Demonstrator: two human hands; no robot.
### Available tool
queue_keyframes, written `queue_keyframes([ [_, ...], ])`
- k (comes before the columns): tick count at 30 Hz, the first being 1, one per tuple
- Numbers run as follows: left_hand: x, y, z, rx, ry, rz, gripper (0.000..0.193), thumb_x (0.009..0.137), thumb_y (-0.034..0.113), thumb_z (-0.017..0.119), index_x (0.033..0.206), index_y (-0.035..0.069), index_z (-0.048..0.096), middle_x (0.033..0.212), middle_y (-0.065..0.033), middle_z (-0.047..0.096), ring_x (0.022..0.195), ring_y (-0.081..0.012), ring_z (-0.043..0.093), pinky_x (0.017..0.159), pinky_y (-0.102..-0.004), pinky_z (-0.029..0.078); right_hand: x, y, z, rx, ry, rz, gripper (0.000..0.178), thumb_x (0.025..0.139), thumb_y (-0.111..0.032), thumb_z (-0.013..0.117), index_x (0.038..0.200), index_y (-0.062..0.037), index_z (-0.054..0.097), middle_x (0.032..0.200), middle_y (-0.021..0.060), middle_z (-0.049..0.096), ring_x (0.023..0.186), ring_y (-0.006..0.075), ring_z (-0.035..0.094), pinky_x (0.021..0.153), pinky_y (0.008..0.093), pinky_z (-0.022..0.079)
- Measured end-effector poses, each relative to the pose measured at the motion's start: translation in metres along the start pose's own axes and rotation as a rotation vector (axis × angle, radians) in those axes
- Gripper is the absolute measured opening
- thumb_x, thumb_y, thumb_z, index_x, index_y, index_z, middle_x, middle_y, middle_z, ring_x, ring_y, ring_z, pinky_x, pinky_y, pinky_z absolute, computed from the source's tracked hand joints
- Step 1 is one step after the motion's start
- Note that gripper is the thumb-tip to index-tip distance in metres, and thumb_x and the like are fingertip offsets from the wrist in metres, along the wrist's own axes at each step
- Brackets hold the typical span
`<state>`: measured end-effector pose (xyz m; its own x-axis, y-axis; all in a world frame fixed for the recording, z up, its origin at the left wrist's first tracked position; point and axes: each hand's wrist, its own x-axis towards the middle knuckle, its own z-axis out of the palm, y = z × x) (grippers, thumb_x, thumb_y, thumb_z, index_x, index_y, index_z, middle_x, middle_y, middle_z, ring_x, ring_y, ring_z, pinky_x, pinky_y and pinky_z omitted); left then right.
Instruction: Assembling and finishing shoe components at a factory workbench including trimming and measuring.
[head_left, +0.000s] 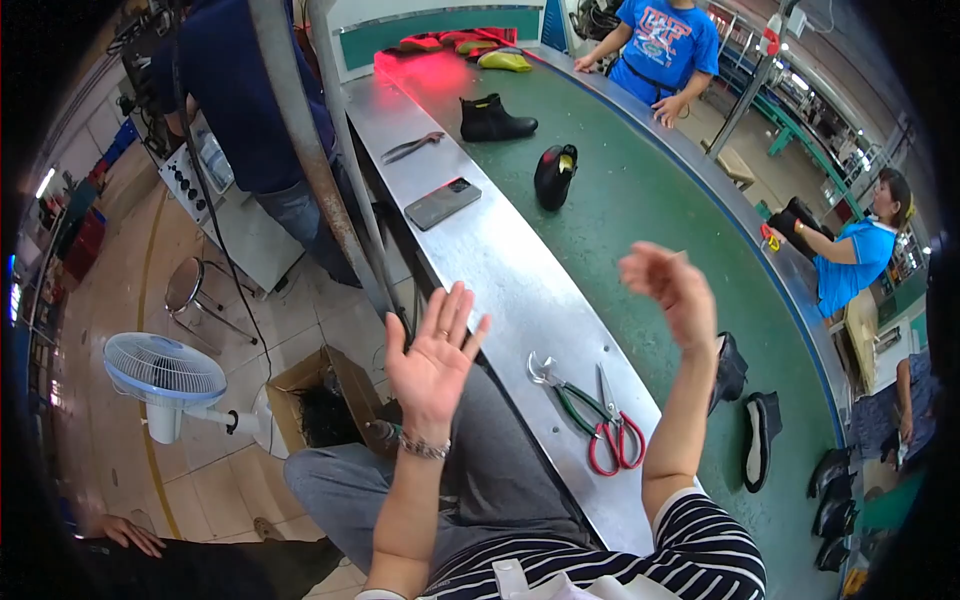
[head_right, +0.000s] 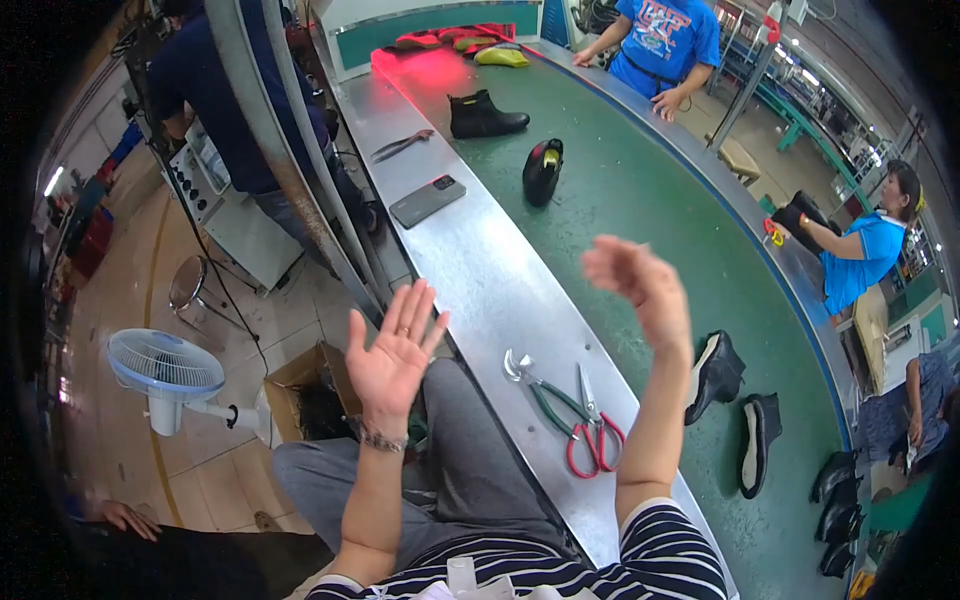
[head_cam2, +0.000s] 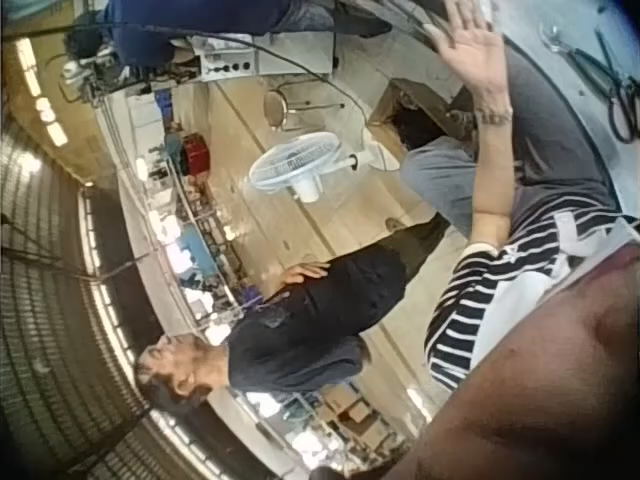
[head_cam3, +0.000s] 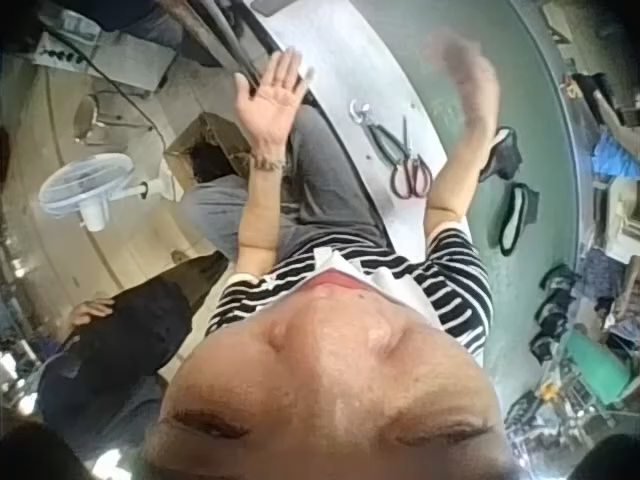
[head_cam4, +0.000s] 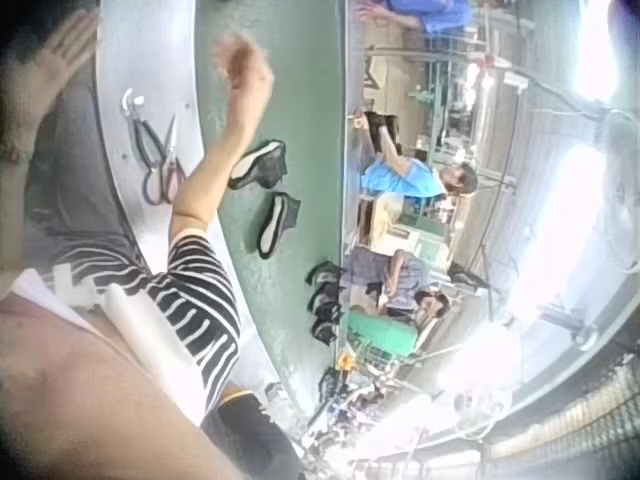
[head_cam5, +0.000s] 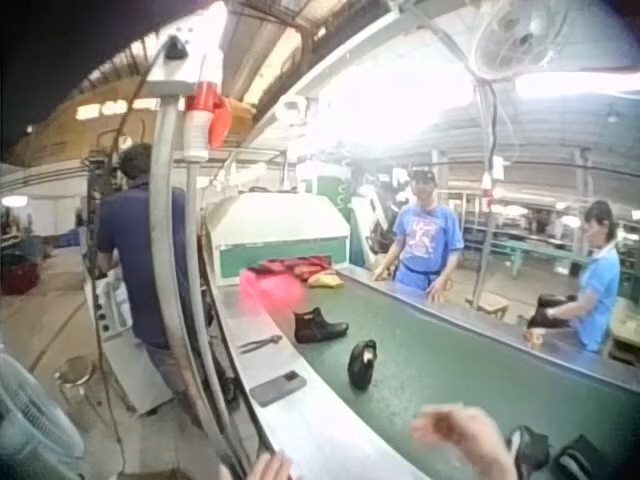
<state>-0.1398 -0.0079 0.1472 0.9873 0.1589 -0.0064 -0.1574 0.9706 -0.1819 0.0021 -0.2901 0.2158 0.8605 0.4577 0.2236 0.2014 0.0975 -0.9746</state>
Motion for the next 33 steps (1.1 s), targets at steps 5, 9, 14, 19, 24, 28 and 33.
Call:
queue_keyframes([
  [5, 0.015, -0.007, -0.001, 0.058, -0.061, -0.077, 0.101, 0.09, 0.057, 0.054, 0.153, 0.004, -0.006, 0.161, -0.0182, -0.006, 0.149, -0.0282, -0.001, 0.117, -0.0602, 0.008, 0.014, -0.089, -0.023, 0.112, -0.066, -0.219, 0.081, 0.1, -0.059, 0.018, 0.134, 0.0081, 0.048, 0.132, 0.0224, 0.056, 0.122, 0.028, 0.056, 0.107, 0.037, 0.039],
  [9, 0.018, -0.028, -0.022, 0.072, 0.04, -0.159, 0.106, 0.087, 0.059, 0.058, 0.153, 0.004, -0.004, 0.16, -0.0202, -0.006, 0.149, -0.0293, -0.003, 0.115, -0.0625, 0.008, 0.017, -0.141, -0.018, 0.061, -0.188, -0.342, 0.085, 0.099, -0.062, 0.015, 0.136, 0.0081, 0.046, 0.136, 0.0236, 0.052, 0.126, 0.0299, 0.052, 0.109, 0.0383, 0.037],
  [14, 0.021, -0.046, -0.045, 0.053, 0.125, -0.209, 0.103, 0.088, 0.058, 0.058, 0.154, 0.006, -0.001, 0.159, -0.0209, -0.003, 0.149, -0.0306, 0.001, 0.115, -0.0631, 0.01, 0.022, -0.162, 0.006, -0.056, -0.327, -0.337, 0.082, 0.1, -0.061, 0.015, 0.135, 0.0054, 0.049, 0.135, 0.0209, 0.054, 0.123, 0.0289, 0.054, 0.108, 0.0384, 0.037],
  [19, 0.028, -0.046, -0.1, 0.621, 0.228, -0.113, 0.079, 0.095, 0.044, 0.054, 0.151, 0.001, 0.017, 0.155, -0.0242, 0.02, 0.141, -0.0361, 0.028, 0.112, -0.0539, 0.028, 0.034, -0.151, 0.033, -0.358, -0.508, -0.15, 0.075, 0.101, -0.057, 0.028, 0.133, 0.0074, 0.051, 0.13, 0.0212, 0.058, 0.115, 0.0305, 0.06, 0.102, 0.0407, 0.044],
  [24, 0.019, -0.038, -0.189, 1.524, 0.108, 0.284, 0.05, 0.094, 0.022, 0.059, 0.136, -0.004, 0.047, 0.146, -0.0217, 0.041, 0.125, -0.0341, 0.053, 0.101, -0.0399, 0.045, 0.045, -0.183, 0.049, -0.86, -0.755, -0.092, 0.05, 0.097, -0.035, 0.058, 0.13, 0.0017, 0.055, 0.122, 0.0177, 0.064, 0.11, 0.026, 0.064, 0.092, 0.0347, 0.051],
  [28, 0.006, -0.05, -0.175, 2.198, -0.146, 0.445, 0.034, 0.089, 0.013, 0.06, 0.121, 0.002, 0.063, 0.141, -0.0203, 0.048, 0.122, -0.0328, 0.055, 0.095, -0.0367, 0.048, 0.051, -0.21, 0.043, -0.994, -0.733, -0.128, 0.049, 0.096, -0.037, 0.058, 0.128, 0.0017, 0.057, 0.12, 0.0182, 0.065, 0.109, 0.0248, 0.065, 0.09, 0.0344, 0.052],
  [33, 0.002, -0.039, -0.169, 2.135, -0.119, 0.401, 0.029, 0.089, 0.01, 0.058, 0.115, 0.003, 0.067, 0.137, -0.0198, 0.052, 0.119, -0.0335, 0.056, 0.093, -0.0363, 0.05, 0.062, -0.244, 0.039, -0.911, -0.668, -0.122, 0.048, 0.098, -0.04, 0.055, 0.121, 0.001, 0.064, 0.106, 0.0114, 0.07, 0.096, 0.0162, 0.066, 0.085, 0.03, 0.053],
])
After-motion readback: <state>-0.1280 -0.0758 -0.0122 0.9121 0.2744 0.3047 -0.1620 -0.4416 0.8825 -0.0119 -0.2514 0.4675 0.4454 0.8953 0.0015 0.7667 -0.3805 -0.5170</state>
